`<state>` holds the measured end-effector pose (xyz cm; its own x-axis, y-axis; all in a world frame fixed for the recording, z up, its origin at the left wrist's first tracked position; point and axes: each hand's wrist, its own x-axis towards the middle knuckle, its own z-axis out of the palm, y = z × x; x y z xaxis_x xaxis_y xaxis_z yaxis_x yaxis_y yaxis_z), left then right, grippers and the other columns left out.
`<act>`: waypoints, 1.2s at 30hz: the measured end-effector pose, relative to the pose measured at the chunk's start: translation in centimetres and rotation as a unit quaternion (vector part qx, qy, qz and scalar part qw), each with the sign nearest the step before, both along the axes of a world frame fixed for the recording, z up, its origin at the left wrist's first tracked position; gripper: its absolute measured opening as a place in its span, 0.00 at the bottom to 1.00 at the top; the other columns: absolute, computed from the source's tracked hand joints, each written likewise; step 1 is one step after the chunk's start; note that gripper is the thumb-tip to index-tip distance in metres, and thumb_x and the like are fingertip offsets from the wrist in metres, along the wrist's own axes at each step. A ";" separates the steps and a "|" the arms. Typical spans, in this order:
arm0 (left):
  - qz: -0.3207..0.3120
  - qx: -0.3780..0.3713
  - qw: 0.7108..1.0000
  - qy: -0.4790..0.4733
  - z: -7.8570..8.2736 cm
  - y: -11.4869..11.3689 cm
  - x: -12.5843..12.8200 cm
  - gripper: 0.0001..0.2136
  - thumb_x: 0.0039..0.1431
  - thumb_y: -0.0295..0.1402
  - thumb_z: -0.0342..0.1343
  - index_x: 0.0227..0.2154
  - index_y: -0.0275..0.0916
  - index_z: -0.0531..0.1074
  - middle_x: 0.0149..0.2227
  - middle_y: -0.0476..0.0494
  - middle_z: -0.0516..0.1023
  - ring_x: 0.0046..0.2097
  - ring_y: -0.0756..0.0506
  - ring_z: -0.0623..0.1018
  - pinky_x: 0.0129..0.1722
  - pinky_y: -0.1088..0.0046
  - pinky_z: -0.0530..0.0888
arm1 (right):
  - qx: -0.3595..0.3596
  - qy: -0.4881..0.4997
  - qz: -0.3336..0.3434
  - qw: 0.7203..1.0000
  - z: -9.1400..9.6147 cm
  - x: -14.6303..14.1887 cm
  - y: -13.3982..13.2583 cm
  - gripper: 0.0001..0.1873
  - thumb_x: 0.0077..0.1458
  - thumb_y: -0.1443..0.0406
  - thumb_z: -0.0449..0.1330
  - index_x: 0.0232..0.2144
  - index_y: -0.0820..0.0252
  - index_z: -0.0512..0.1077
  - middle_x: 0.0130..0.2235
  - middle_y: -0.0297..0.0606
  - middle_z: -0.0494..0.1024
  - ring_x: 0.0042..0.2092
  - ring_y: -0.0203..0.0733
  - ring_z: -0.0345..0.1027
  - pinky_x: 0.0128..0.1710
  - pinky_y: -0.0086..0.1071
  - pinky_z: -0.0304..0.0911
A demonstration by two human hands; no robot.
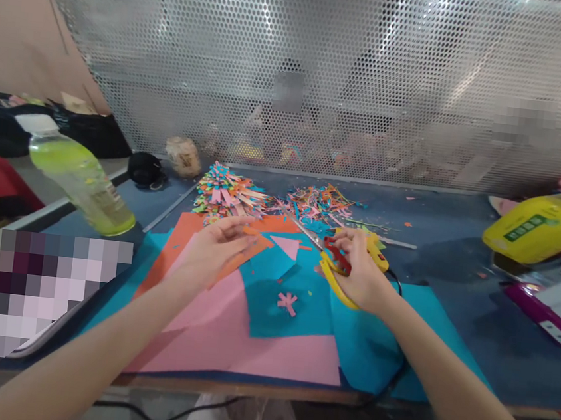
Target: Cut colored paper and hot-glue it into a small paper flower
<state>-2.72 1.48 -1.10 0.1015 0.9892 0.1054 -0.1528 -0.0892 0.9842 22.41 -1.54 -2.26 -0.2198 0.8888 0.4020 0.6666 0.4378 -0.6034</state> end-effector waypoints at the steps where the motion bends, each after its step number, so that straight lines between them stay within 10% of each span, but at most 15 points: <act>1: -0.002 -0.005 1.000 -0.025 0.4 0.0 0.2 0.18 0.38 0.29 0.63 0.37 0.38 0.72 0.28 0.48 0.76 0.29 0.51 0.75 0.29 0.77 0.71 | -0.027 0.014 0.021 0.999 0.3 -0.1 -0.2 0.25 0.48 0.58 0.57 0.43 0.59 0.49 0.39 0.42 0.65 0.32 0.40 0.66 0.30 0.33 0.65; 12: 0.016 0.062 0.993 -0.101 2.7 -1.3 2.8 0.17 0.40 0.26 0.62 0.37 0.38 0.71 0.18 0.55 0.69 0.21 0.55 0.70 0.23 0.80 0.69 | -0.221 0.062 0.168 0.959 2.2 -0.3 -2.1 0.28 0.54 0.57 0.52 0.53 0.53 0.45 0.37 0.35 0.63 0.32 0.35 0.59 0.33 0.31 0.63; 36: 0.025 0.054 0.996 -0.073 1.6 -1.2 2.2 0.15 0.40 0.27 0.62 0.35 0.38 0.71 0.25 0.51 0.73 0.24 0.54 0.73 0.23 0.80 0.69 | -0.234 0.042 0.157 0.958 1.8 -0.5 -2.0 0.30 0.52 0.58 0.54 0.54 0.52 0.45 0.36 0.34 0.63 0.31 0.32 0.58 0.31 0.29 0.62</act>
<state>-0.51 0.31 0.48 0.0287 0.9749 0.2209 -0.2866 -0.2037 0.9361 21.96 -3.52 -0.43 -0.4905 0.8715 0.0026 0.4868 0.2765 -0.8286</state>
